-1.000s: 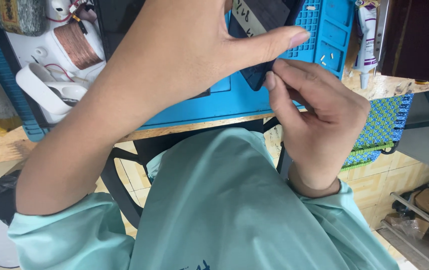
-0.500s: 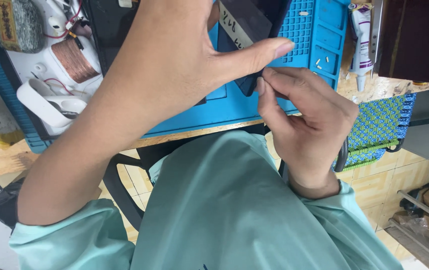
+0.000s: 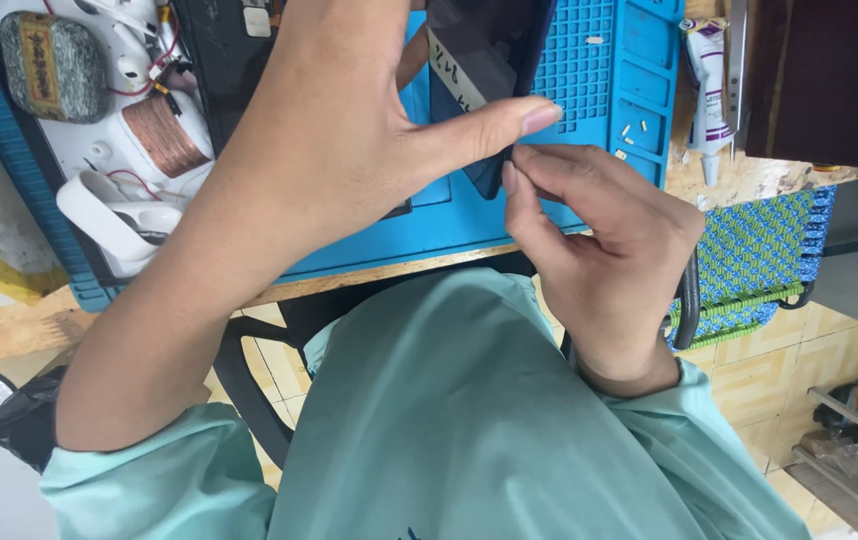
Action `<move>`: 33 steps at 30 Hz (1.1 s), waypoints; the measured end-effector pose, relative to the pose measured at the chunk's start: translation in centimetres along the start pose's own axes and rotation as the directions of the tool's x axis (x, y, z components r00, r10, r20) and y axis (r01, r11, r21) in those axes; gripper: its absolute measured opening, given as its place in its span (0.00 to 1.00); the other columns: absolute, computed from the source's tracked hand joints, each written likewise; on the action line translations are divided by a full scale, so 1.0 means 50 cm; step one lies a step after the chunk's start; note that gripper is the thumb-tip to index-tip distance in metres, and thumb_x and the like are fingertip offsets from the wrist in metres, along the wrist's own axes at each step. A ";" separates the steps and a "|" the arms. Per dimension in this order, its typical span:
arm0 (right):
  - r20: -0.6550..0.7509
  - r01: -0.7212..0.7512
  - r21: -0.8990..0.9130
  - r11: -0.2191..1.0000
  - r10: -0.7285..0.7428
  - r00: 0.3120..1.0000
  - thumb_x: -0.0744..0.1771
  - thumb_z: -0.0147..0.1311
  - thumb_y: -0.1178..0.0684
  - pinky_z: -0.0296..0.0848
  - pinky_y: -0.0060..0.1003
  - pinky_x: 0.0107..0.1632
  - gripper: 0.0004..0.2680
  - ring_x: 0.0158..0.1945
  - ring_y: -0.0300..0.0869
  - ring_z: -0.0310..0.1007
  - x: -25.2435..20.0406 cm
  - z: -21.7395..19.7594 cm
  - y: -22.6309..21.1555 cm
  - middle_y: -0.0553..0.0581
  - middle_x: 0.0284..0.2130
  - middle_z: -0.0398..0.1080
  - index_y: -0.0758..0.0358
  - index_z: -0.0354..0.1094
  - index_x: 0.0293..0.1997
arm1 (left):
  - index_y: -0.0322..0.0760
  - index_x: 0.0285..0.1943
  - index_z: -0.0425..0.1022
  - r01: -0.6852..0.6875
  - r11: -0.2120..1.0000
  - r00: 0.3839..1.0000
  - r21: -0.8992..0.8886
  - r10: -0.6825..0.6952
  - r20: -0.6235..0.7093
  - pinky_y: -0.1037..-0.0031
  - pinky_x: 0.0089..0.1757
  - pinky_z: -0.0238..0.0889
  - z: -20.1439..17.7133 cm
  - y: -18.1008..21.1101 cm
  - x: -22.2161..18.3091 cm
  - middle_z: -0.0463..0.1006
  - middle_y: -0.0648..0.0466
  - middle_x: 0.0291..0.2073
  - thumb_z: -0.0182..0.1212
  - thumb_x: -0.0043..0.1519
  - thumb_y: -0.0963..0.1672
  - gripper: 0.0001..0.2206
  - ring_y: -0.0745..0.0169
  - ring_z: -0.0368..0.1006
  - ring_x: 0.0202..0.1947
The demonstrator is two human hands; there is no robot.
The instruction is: Repairing a smartphone by cutting and applying adhesive tape and manipulating internal components with tools
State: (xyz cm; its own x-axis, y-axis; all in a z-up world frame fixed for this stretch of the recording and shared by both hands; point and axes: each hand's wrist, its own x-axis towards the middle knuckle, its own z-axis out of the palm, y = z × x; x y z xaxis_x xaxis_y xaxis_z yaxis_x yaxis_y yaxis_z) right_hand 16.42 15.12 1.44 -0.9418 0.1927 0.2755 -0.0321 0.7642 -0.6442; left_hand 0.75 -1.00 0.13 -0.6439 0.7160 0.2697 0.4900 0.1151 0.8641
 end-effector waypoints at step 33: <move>-0.103 0.287 0.028 0.958 -0.283 0.954 0.75 0.57 0.56 0.85 0.38 0.53 0.10 0.51 0.48 0.86 -0.030 0.041 0.027 0.64 0.52 0.82 0.72 0.77 0.59 | 0.57 0.69 0.57 -0.089 0.960 0.996 -0.264 0.088 -0.016 0.38 0.68 0.74 0.005 0.009 -0.048 0.67 0.32 0.64 0.76 0.63 0.45 0.31 0.31 0.73 0.66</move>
State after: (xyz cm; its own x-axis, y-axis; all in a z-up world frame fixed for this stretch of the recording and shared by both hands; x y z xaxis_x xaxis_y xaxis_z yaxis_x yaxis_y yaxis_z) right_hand 17.09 14.63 -1.30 -0.8545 0.0314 0.5186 -0.3103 0.7697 -0.5579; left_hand 2.67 -2.47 -0.24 -0.6071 0.7126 0.3516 0.3727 -0.1354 0.9180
